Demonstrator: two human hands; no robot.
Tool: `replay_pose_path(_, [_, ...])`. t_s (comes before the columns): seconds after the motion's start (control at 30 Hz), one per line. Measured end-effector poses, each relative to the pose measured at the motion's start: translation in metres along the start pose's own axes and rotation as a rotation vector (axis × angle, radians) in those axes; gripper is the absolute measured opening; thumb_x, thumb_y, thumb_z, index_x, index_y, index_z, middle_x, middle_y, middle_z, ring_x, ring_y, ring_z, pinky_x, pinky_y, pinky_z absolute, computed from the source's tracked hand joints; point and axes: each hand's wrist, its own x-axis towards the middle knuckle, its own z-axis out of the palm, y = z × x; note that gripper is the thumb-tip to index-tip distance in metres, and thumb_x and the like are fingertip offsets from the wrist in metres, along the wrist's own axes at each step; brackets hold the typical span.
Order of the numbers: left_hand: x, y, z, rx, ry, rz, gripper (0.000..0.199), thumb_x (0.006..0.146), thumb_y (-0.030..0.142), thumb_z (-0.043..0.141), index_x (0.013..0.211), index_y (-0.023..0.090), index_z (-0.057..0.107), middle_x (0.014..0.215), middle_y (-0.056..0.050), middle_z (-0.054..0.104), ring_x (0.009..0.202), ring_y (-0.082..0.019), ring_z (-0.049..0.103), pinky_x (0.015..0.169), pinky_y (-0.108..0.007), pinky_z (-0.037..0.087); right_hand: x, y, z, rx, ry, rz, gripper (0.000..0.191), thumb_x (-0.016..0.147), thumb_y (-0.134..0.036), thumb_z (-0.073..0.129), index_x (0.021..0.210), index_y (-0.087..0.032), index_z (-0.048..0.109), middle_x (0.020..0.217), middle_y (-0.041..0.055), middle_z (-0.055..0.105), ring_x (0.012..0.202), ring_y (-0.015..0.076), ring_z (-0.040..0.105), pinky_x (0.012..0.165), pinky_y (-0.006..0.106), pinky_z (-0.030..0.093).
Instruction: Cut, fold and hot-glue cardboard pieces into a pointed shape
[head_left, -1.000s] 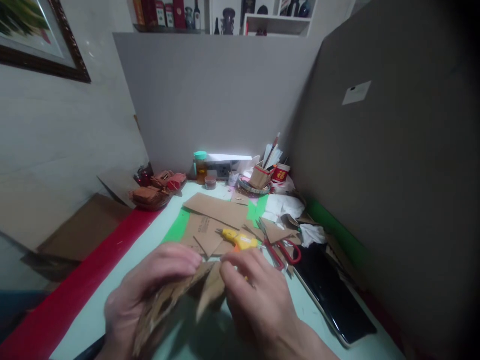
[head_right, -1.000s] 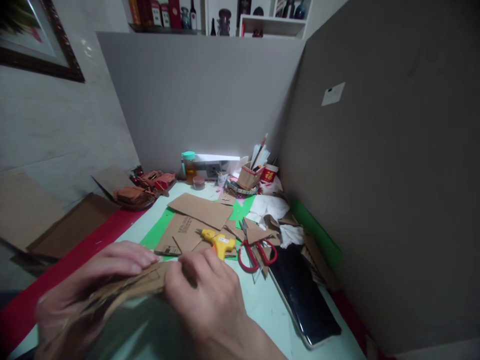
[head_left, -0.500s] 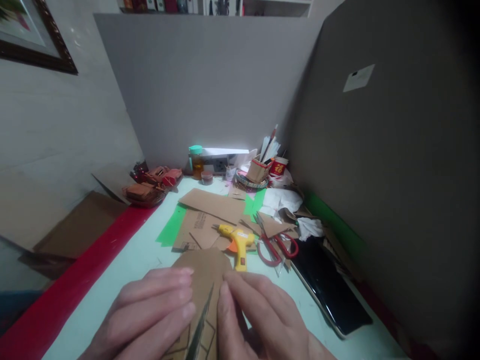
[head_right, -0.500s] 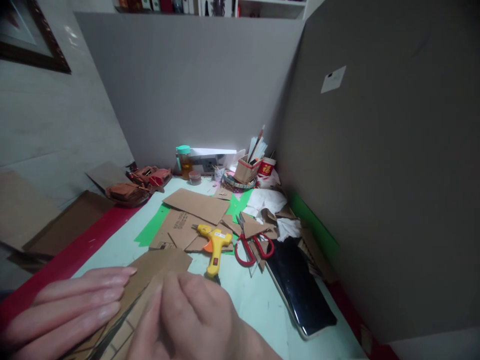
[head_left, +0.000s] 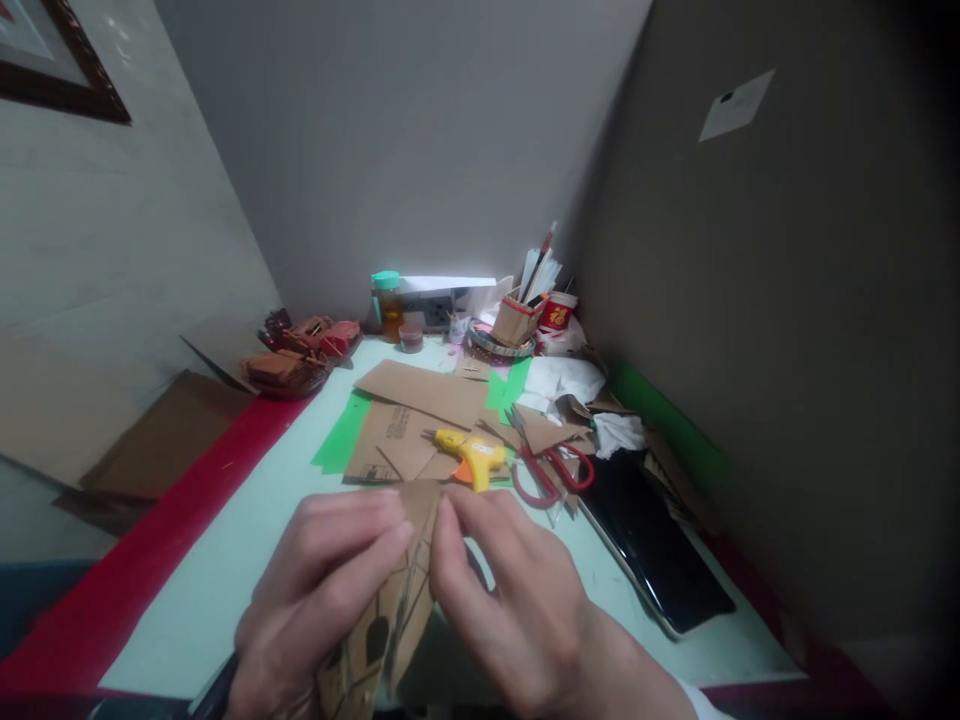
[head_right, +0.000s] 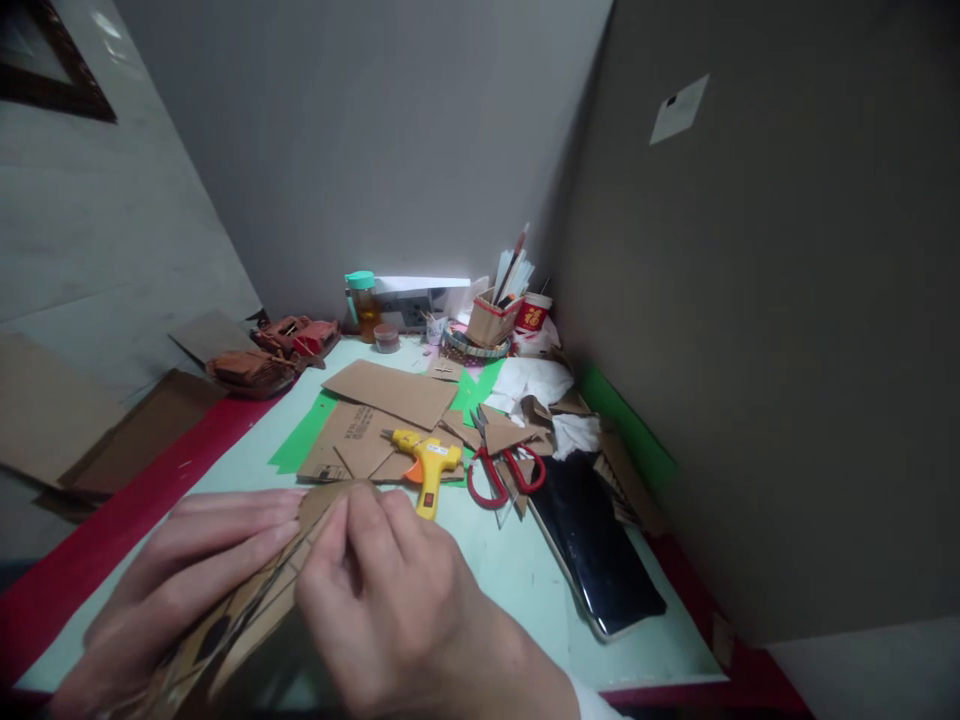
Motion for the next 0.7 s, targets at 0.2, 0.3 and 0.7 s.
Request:
replay_pose_path(0.2, [0.011, -0.014, -0.006, 0.029, -0.118, 0.149, 0.035, 0.099, 0.027, 0.052, 0.127, 0.04, 0.07, 0.111, -0.002, 0.069, 0.105, -0.024, 0.063, 0.095, -0.036, 0.051, 0.008, 0.008, -0.007, 0.022, -0.134, -0.051, 0.03, 0.093, -0.001, 0.041, 0.096, 0.003, 0.071, 0.081, 0.0247, 0.073, 0.072, 0.0288, 0.07, 0.062, 0.039, 0.062])
replay_pose_path(0.3, [0.014, -0.014, -0.015, 0.017, -0.228, 0.124, 0.039, 0.099, 0.023, 0.052, 0.13, 0.04, 0.068, 0.113, -0.003, 0.07, 0.109, -0.025, 0.062, 0.095, -0.036, 0.051, 0.011, 0.008, -0.009, -0.001, -0.155, -0.051, 0.034, 0.094, -0.001, 0.038, 0.096, 0.001, 0.072, 0.082, 0.0229, 0.074, 0.075, 0.0281, 0.071, 0.065, 0.038, 0.063])
replay_pose_path(0.7, [0.013, -0.016, -0.019, 0.136, -0.263, 0.391, 0.053, 0.09, -0.002, 0.058, 0.137, 0.02, 0.062, 0.118, -0.008, 0.067, 0.114, -0.027, 0.061, 0.09, -0.04, 0.057, 0.011, 0.004, -0.012, -0.006, -0.152, -0.11, 0.034, 0.093, -0.002, 0.037, 0.095, 0.001, 0.071, 0.086, 0.0257, 0.075, 0.078, 0.0307, 0.071, 0.059, 0.035, 0.058])
